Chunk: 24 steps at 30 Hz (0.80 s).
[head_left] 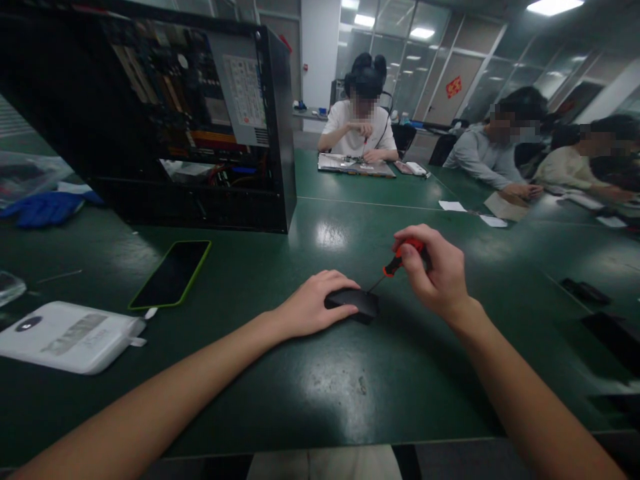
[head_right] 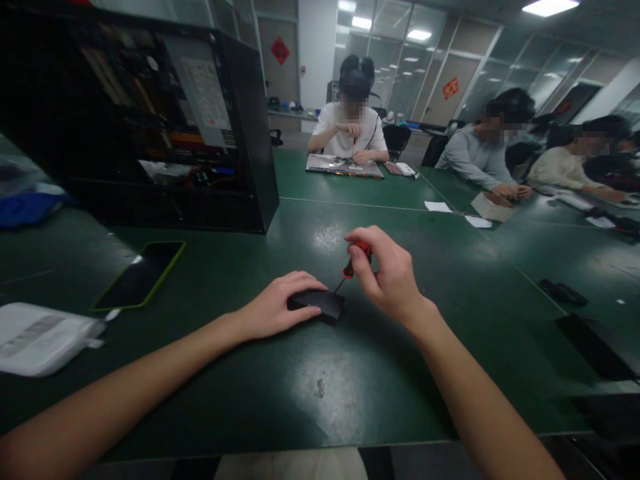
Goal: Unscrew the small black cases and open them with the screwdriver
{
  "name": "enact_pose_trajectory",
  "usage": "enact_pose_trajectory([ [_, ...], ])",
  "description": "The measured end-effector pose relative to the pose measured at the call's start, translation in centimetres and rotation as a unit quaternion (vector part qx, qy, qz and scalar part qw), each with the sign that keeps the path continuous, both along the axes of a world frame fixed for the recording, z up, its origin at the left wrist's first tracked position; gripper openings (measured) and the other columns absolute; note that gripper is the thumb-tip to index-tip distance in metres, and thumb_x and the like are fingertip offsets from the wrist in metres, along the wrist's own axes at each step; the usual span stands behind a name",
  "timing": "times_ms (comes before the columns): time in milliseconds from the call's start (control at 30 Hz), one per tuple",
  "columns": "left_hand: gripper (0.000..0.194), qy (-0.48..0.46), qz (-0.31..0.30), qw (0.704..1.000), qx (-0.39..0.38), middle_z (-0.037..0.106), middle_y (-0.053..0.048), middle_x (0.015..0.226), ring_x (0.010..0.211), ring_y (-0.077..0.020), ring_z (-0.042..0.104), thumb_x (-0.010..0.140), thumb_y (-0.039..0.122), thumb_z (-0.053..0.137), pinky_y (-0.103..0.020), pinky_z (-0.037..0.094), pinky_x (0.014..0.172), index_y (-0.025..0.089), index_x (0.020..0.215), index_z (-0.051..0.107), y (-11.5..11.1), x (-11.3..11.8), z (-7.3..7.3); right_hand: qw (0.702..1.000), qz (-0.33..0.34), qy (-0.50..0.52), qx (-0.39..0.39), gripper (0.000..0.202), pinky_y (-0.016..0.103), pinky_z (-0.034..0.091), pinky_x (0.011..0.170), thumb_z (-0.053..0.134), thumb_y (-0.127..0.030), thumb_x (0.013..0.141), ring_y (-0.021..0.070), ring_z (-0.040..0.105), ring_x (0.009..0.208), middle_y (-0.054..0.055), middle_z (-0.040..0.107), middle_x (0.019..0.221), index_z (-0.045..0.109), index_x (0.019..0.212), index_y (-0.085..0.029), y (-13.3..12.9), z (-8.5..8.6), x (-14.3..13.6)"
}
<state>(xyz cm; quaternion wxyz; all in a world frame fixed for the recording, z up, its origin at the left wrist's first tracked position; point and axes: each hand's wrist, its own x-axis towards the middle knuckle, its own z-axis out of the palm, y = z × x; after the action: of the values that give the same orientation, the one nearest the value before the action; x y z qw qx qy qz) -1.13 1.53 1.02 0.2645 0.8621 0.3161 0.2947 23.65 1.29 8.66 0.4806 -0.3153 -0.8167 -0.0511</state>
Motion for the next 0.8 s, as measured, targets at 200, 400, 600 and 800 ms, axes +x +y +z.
enact_pose_trajectory([
  [200, 0.033, -0.006, 0.001, 1.000, -0.001, 0.070, -0.006, 0.124, 0.117, -0.0266, 0.064, 0.096, 0.038, 0.072, -0.043, 0.048, 0.105, 0.027, 0.127, 0.069, 0.0, 0.1, 0.0, 0.996, 0.016, -0.031, -0.082, 0.011, 0.026, 0.049, 0.063, 0.055, -0.015, 0.093, 0.0121, 0.062, 0.068, 0.000, 0.068, 0.085, 0.060, 0.100, -0.021, -0.7, 2.0, 0.0],
  [400, 0.032, 0.002, 0.007, 1.000, 0.004, 0.071, -0.006, 0.121, 0.115, -0.0271, 0.065, 0.095, 0.037, 0.074, -0.043, 0.049, 0.102, 0.026, 0.124, 0.069, -0.1, 0.2, 0.2, 0.969, 0.012, -0.196, -0.150, 0.008, 0.026, 0.042, 0.060, 0.068, -0.022, 0.089, 0.0126, 0.061, 0.060, -0.002, 0.066, 0.067, 0.067, 0.082, -0.019, -1.1, 5.7, -2.1],
  [600, 0.032, 0.003, 0.008, 1.000, 0.003, 0.071, -0.007, 0.122, 0.117, -0.0273, 0.065, 0.095, 0.038, 0.073, -0.044, 0.049, 0.104, 0.024, 0.123, 0.068, 0.0, 0.1, 0.1, 0.942, 0.036, -0.289, -0.164, 0.025, 0.030, 0.050, 0.077, 0.061, -0.010, 0.088, 0.0201, 0.071, 0.090, 0.005, 0.076, 0.101, 0.075, 0.106, -0.019, -0.8, 7.3, -2.7],
  [800, 0.032, 0.004, 0.002, 1.000, 0.004, 0.071, -0.007, 0.122, 0.117, -0.0275, 0.064, 0.096, 0.038, 0.073, -0.044, 0.049, 0.104, 0.025, 0.124, 0.068, 0.0, 0.2, 0.1, 0.936, 0.030, -0.307, -0.168, 0.013, 0.030, 0.050, 0.070, 0.066, -0.018, 0.088, 0.0193, 0.069, 0.079, 0.004, 0.074, 0.088, 0.076, 0.096, -0.020, -1.0, 7.2, -2.1],
])
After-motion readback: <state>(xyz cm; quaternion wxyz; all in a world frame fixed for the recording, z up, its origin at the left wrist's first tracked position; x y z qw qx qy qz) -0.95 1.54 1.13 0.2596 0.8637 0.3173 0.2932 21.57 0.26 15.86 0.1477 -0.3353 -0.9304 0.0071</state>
